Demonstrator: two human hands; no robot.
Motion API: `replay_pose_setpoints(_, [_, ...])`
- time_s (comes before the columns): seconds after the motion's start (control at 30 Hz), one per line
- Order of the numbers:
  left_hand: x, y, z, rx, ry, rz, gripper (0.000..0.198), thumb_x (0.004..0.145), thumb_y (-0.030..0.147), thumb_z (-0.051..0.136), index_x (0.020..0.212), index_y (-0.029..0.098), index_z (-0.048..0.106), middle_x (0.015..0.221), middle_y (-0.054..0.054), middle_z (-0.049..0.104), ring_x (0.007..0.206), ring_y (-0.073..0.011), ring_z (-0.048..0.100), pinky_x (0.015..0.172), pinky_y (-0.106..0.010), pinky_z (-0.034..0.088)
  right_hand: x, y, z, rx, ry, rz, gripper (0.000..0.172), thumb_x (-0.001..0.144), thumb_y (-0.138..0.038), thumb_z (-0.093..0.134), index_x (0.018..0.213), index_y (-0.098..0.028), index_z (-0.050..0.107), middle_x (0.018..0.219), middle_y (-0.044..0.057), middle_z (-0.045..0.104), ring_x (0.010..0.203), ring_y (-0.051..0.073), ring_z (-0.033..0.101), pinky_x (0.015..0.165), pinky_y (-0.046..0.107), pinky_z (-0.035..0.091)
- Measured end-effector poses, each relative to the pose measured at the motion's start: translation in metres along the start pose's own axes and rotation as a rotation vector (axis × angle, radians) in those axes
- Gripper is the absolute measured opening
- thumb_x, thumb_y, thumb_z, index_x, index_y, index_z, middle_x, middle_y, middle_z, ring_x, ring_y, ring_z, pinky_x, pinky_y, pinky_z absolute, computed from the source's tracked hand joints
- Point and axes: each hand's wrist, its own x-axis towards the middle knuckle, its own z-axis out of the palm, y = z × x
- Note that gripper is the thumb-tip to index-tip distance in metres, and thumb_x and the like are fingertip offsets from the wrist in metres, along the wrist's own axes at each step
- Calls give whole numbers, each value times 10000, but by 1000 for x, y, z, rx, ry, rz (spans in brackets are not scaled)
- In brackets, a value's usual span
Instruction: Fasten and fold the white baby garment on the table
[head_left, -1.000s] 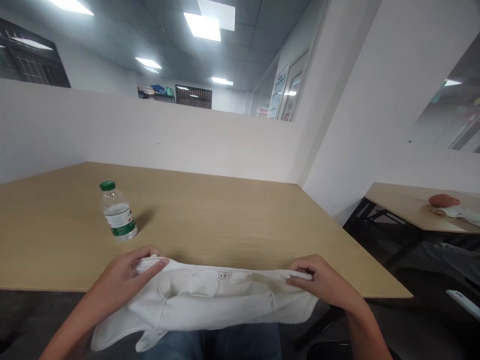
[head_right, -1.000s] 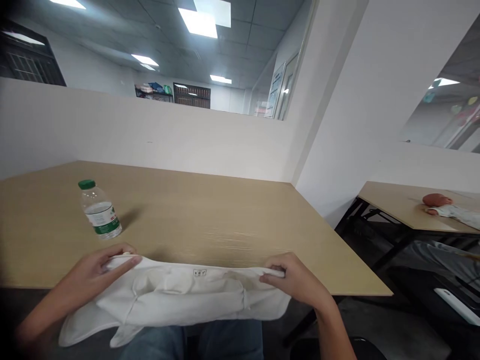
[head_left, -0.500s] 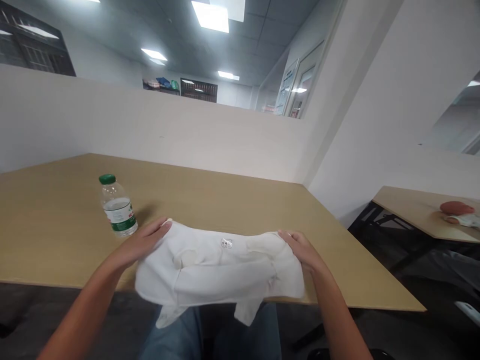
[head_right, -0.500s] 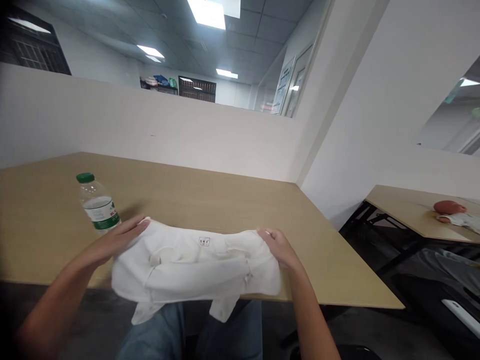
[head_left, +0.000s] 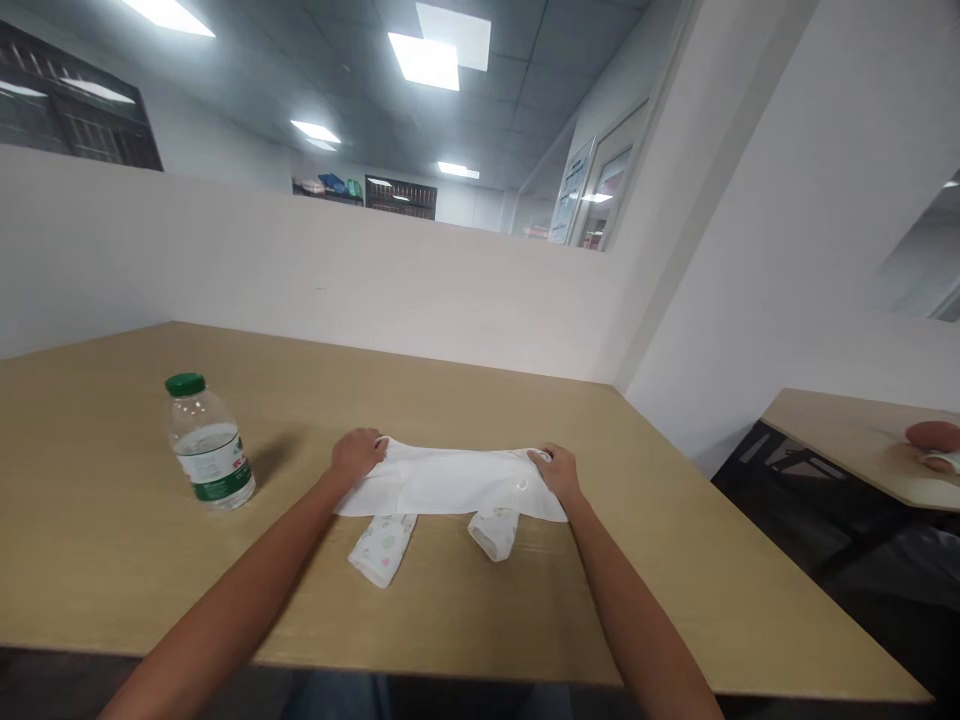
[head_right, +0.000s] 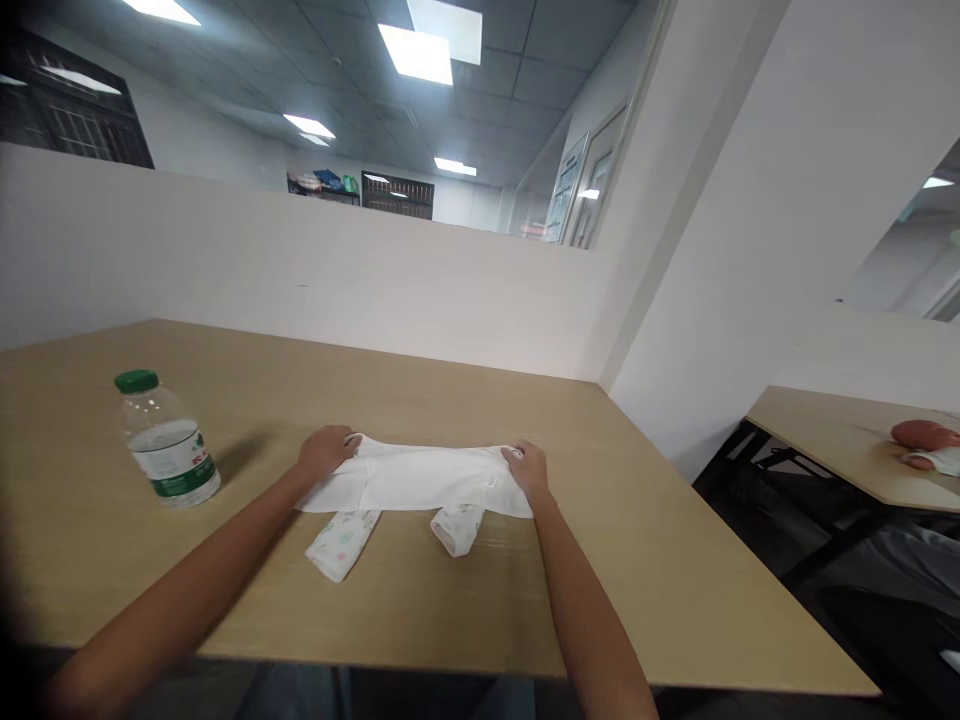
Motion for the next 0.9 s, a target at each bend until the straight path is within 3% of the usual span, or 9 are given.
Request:
replay_pose_setpoints(0.17, [-2,9,-5,-21,195,37,561,920,597,328,1226,225,617,1289,-59,535,1223,-153,494,1106,-288,401,5,13,7,-88,40,-104,226,797,-392,635,778,-177,702,912,114,718,883,260,614,890,378,436])
replay_pose_setpoints(0.27, [-24,24,-18,-113,283,226,500,951,578,316,1173,242,613,1254,-15,551,1226,-87,468,1130,-254,338,1,9,2,-80,60,-179,195,787,-343,665,872,-181,733,1024,122,719,1025,275,609,1015,403,410])
replay_pose_setpoints(0.3, [-34,31,-21,-175,252,329,499,958,578,310,1105,223,628,1193,-7,572,1151,-48,480,1094,-225,336,1,6,1,-68,69,-199,208,803,-340,659,909,-179,737,1061,124,716,1066,274,602,1044,406,400])
replay_pose_setpoints(0.37, [-59,46,-20,-251,62,533,486,965,573,315,1024,222,646,1105,14,587,1028,5,474,1011,-191,327,2,-6,2,-37,67,-226,235,860,-343,615,969,-173,736,1102,124,711,1085,257,606,1041,392,419])
replay_pose_setpoints(0.43, [-82,60,-11,-206,-136,722,417,962,549,361,1025,259,654,1116,34,580,1069,8,466,1005,-189,314,7,-23,9,-8,1,-250,245,908,-339,573,984,-177,740,1089,104,719,1031,225,634,973,349,467])
replay_pose_setpoints(0.5, [-98,70,3,-121,-208,808,340,939,518,435,1112,304,634,1206,41,548,1150,-29,448,1010,-212,308,15,-42,23,7,-119,-280,220,917,-316,578,952,-188,754,1054,73,734,980,195,656,917,305,489])
replay_pose_setpoints(0.63, [-104,75,30,9,-226,839,373,957,475,371,1226,345,594,1285,3,495,1203,-107,414,1063,-302,329,31,-75,65,-26,-363,-320,123,838,-226,677,903,-190,775,1007,49,750,934,182,668,847,264,483])
replay_pose_setpoints(0.73, [-95,72,43,24,-179,869,439,980,442,271,1227,290,601,1243,-47,498,1143,-97,413,1016,-283,370,37,-88,91,-88,-485,-311,93,752,-185,753,845,-184,762,926,40,747,824,175,645,720,245,444])
replay_pose_setpoints(0.9, [-90,70,49,81,-179,894,431,962,302,207,1116,164,585,1177,-80,516,1025,-75,432,903,-234,395,43,-90,110,-203,-503,-252,80,813,-112,638,754,-150,676,828,42,710,725,138,574,652,239,348])
